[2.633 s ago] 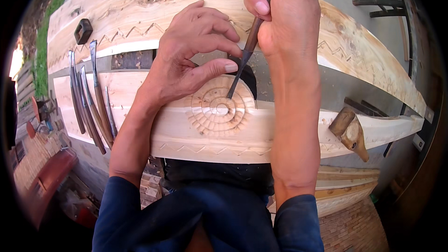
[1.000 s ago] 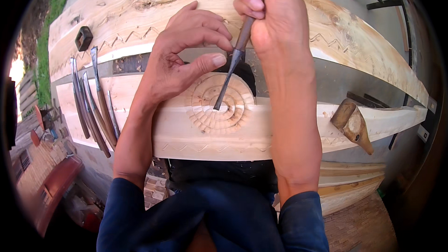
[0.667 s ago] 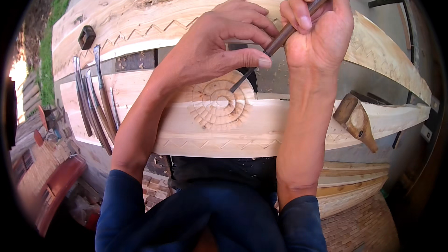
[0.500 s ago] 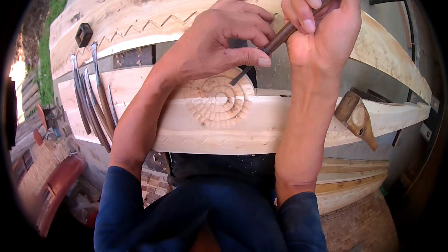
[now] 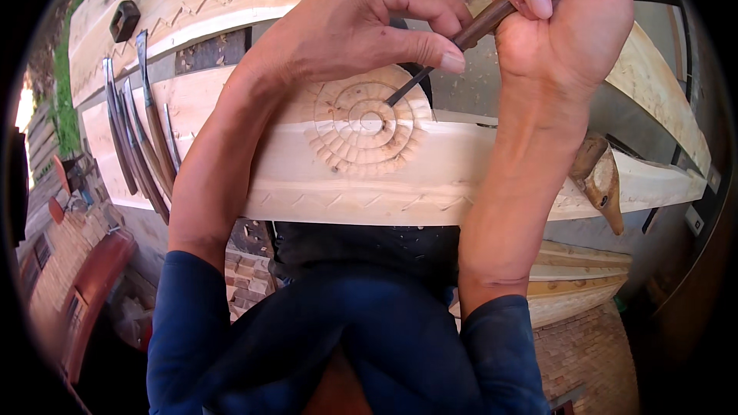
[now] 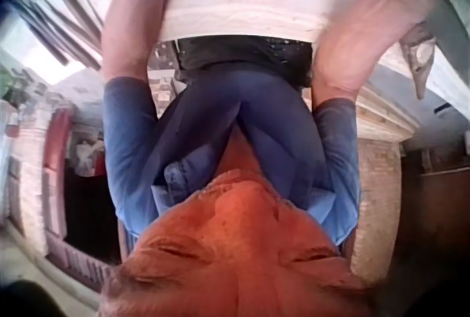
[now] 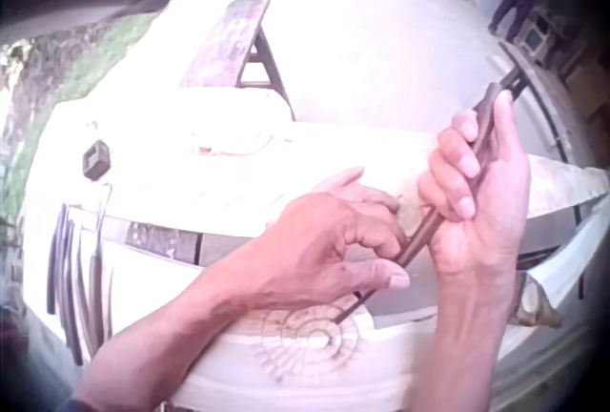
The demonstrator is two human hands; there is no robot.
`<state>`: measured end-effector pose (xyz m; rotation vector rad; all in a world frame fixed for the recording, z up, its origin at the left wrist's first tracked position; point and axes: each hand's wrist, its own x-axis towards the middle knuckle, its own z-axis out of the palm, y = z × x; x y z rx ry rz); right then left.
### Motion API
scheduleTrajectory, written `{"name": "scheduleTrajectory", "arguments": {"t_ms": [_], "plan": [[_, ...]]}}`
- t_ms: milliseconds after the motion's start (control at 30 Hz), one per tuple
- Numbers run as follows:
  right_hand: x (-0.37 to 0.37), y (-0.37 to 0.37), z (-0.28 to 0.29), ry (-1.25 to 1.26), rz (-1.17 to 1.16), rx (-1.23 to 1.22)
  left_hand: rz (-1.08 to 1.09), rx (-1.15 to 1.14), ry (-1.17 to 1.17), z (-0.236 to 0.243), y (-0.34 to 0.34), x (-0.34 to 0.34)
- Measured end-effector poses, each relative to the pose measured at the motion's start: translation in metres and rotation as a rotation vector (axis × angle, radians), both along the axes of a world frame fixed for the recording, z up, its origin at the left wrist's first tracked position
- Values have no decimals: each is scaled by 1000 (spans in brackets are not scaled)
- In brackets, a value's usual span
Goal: The person carves a circular decorative pattern into a wooden board using a chisel and a wooden mallet, clearing away wood shavings by hand.
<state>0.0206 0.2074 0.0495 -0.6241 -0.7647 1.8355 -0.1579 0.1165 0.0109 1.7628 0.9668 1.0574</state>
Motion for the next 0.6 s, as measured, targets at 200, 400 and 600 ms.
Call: {"name": "scheduleTrajectory", "arguments": {"t_ms": [200, 400, 600], "plan": [[16, 14, -4, 118, 200, -18, 45, 135, -30, -4, -1, -2], [20, 22, -20, 76, 165, -32, -18, -67, -54, -8, 5, 1], [21, 28, -31, 20, 131, -82, 73, 114, 29, -6, 1, 3]]}}
